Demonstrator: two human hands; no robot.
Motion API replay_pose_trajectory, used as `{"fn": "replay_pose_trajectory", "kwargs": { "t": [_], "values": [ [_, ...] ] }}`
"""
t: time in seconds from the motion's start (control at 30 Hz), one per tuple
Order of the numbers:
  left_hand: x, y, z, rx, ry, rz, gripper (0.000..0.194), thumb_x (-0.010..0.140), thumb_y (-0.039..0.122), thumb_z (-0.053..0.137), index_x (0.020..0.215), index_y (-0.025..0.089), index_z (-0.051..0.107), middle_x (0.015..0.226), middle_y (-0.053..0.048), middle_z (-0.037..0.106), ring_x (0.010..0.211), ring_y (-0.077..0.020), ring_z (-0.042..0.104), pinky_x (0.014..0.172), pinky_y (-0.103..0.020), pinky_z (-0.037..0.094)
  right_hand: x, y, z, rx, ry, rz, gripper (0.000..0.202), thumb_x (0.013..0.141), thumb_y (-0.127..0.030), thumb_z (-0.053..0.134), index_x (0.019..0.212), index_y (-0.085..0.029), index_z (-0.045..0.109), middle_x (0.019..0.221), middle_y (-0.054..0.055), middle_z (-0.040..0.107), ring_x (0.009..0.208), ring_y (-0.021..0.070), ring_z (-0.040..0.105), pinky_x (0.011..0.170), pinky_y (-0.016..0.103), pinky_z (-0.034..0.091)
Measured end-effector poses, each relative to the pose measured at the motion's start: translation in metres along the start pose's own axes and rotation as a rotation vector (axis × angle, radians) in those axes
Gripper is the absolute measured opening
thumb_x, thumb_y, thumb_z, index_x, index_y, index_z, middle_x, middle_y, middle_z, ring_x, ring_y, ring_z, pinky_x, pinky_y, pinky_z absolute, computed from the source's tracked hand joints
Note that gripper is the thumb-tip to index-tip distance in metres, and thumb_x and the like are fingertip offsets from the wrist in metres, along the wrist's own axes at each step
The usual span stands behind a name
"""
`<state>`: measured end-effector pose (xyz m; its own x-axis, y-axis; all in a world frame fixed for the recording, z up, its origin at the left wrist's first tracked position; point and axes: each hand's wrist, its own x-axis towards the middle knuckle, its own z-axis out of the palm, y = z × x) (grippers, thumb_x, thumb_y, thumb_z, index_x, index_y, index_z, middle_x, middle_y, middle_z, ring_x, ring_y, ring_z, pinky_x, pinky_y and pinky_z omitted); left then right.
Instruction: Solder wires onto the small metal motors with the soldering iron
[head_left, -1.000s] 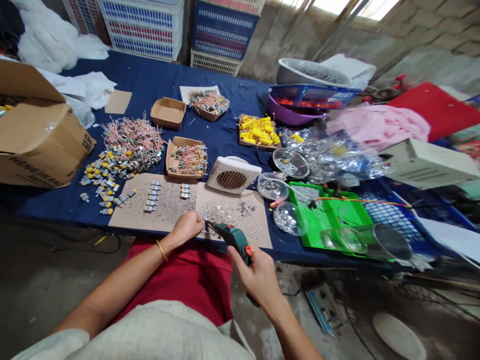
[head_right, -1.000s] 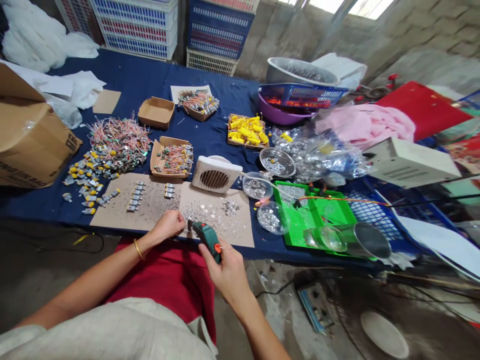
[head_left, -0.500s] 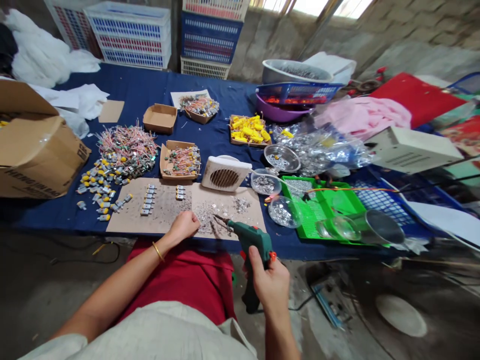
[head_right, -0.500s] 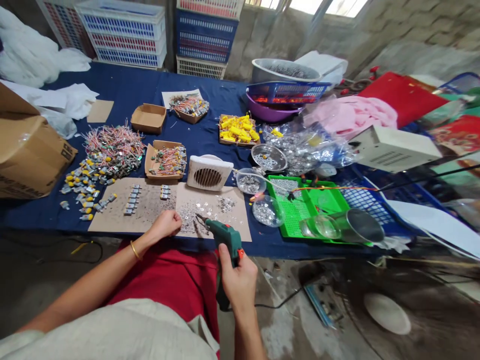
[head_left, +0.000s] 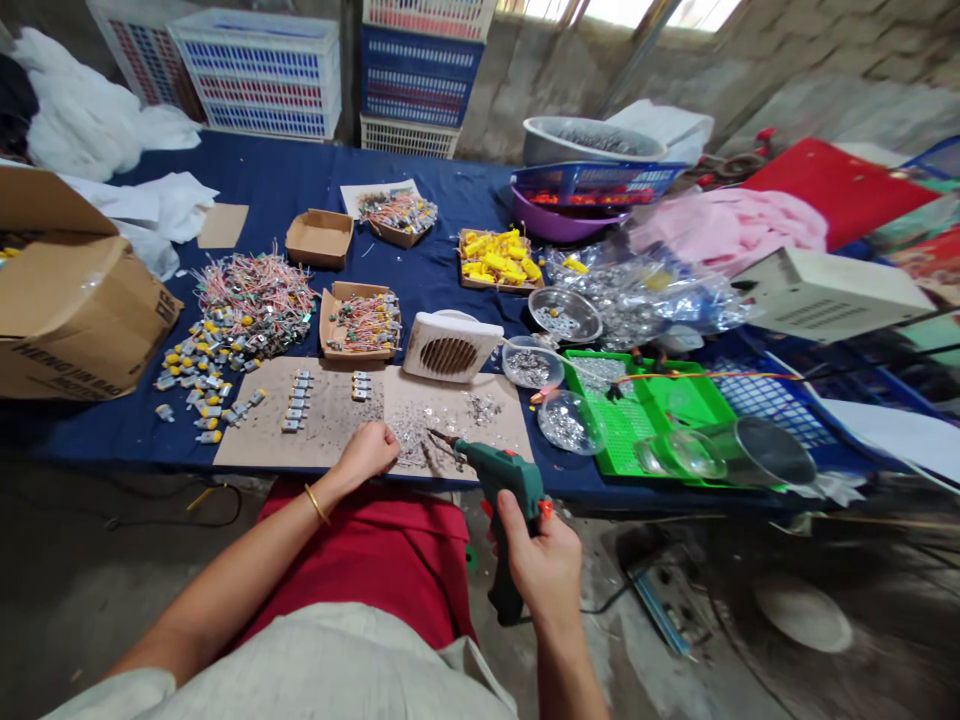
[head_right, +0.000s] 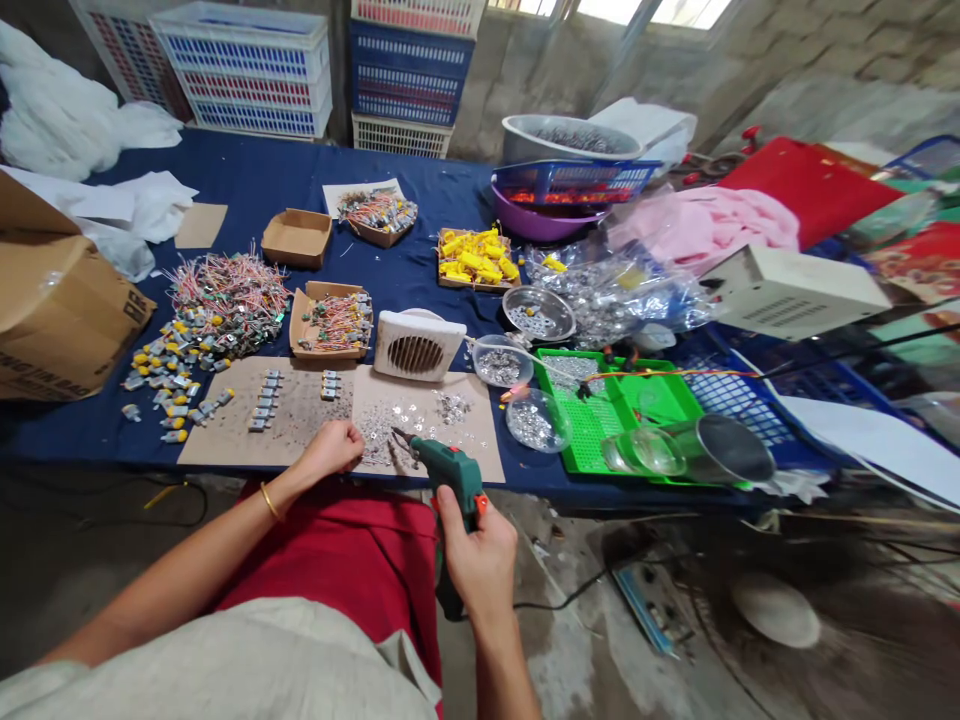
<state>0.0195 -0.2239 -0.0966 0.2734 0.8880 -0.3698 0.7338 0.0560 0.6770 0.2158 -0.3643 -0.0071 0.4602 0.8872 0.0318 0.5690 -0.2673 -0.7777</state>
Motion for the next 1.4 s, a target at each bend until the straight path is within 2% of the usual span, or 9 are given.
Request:
{"fn": "replay_pose_trajectory", "kwargs": {
  "t": [0.5,0.57,0.67,0.73,0.8,0.9,1.07,1.23,1.4],
  "values": [
    [0.002,-0.006,0.005,-0.108,-0.025,0.011,0.016,0.073,0.019,0.051,0.067,0.013,0.065,0.049,-0.002,0.060,0.046,-0.0126,0.056,0.054,-0.023,0.043,0.000,0.004,0.002,0.012,-0.008,0.092,0.056,0.080,-0.067,0.052,0.058,-0.016,0.060,0.046,0.004,0.058,0.043,0.0154,0.053,0.043,0.024,0.041],
    [0.000,-0.011,-0.001,-0.236,-0.106,0.015,0.017,0.076,0.025,0.052,0.074,0.013,0.064,0.052,-0.001,0.061,0.044,-0.0115,0.054,0.049,-0.021,0.041,-0.001,0.004,0.000,0.023,0.019,0.130,0.057,0.077,-0.069,0.053,0.054,-0.017,0.059,0.045,0.005,0.058,0.042,0.0161,0.053,0.042,0.025,0.042],
    [0.001,-0.020,-0.026,-0.418,-0.157,0.074,0.023,0.080,0.034,0.053,0.084,0.013,0.061,0.056,0.000,0.060,0.044,-0.0097,0.053,0.044,-0.019,0.039,0.000,0.002,-0.007,0.090,0.080,0.235,0.059,0.072,-0.072,0.057,0.051,-0.017,0.059,0.044,0.006,0.059,0.040,0.0179,0.055,0.041,0.026,0.043],
    [0.009,-0.026,-0.049,-0.430,-0.075,0.141,0.023,0.080,0.036,0.056,0.084,0.013,0.060,0.063,-0.001,0.063,0.046,-0.0085,0.053,0.045,-0.018,0.039,0.004,0.000,-0.009,0.196,0.062,0.336,0.059,0.068,-0.073,0.060,0.052,-0.016,0.061,0.044,0.007,0.061,0.039,0.0194,0.057,0.039,0.027,0.044],
    [0.022,-0.029,-0.069,-0.411,0.005,0.208,0.021,0.080,0.034,0.056,0.083,0.013,0.060,0.084,-0.006,0.068,0.047,-0.0064,0.052,0.045,-0.018,0.040,0.010,-0.003,-0.009,0.290,0.028,0.410,0.060,0.063,-0.075,0.062,0.054,-0.015,0.062,0.045,0.008,0.062,0.037,0.0202,0.057,0.037,0.028,0.044],
    [0.048,-0.032,-0.085,-0.346,0.071,0.269,0.018,0.081,0.031,0.055,0.079,0.013,0.059,0.116,-0.012,0.063,0.048,-0.0040,0.051,0.046,-0.019,0.040,0.019,-0.005,-0.004,0.363,0.035,0.426,0.061,0.060,-0.075,0.066,0.055,-0.014,0.062,0.043,0.008,0.061,0.036,0.0193,0.056,0.034,0.027,0.044],
    [0.076,-0.037,-0.087,-0.220,0.053,0.272,0.013,0.082,0.026,0.052,0.079,0.014,0.058,0.086,-0.005,0.068,0.048,-0.0064,0.051,0.047,-0.018,0.039,0.024,-0.010,0.006,0.443,0.021,0.474,0.061,0.058,-0.073,0.069,0.062,-0.013,0.064,0.045,0.008,0.062,0.036,0.0195,0.056,0.034,0.028,0.046],
    [0.074,-0.042,-0.088,-0.253,0.003,0.270,0.015,0.081,0.026,0.050,0.079,0.014,0.058,0.112,-0.008,0.065,0.046,-0.0040,0.051,0.044,-0.018,0.039,0.023,-0.016,0.007,0.464,0.040,0.488,0.061,0.057,-0.072,0.071,0.063,-0.012,0.064,0.045,0.008,0.062,0.036,0.0198,0.057,0.034,0.028,0.046],
    [0.058,-0.046,-0.085,-0.287,-0.021,0.284,0.017,0.080,0.028,0.051,0.076,0.013,0.058,0.112,-0.009,0.065,0.047,-0.0036,0.049,0.045,-0.018,0.039,0.021,-0.019,0.007,0.452,0.041,0.482,0.059,0.058,-0.072,0.070,0.061,-0.013,0.063,0.046,0.007,0.062,0.037,0.0197,0.058,0.035,0.028,0.046]
  ]
}}
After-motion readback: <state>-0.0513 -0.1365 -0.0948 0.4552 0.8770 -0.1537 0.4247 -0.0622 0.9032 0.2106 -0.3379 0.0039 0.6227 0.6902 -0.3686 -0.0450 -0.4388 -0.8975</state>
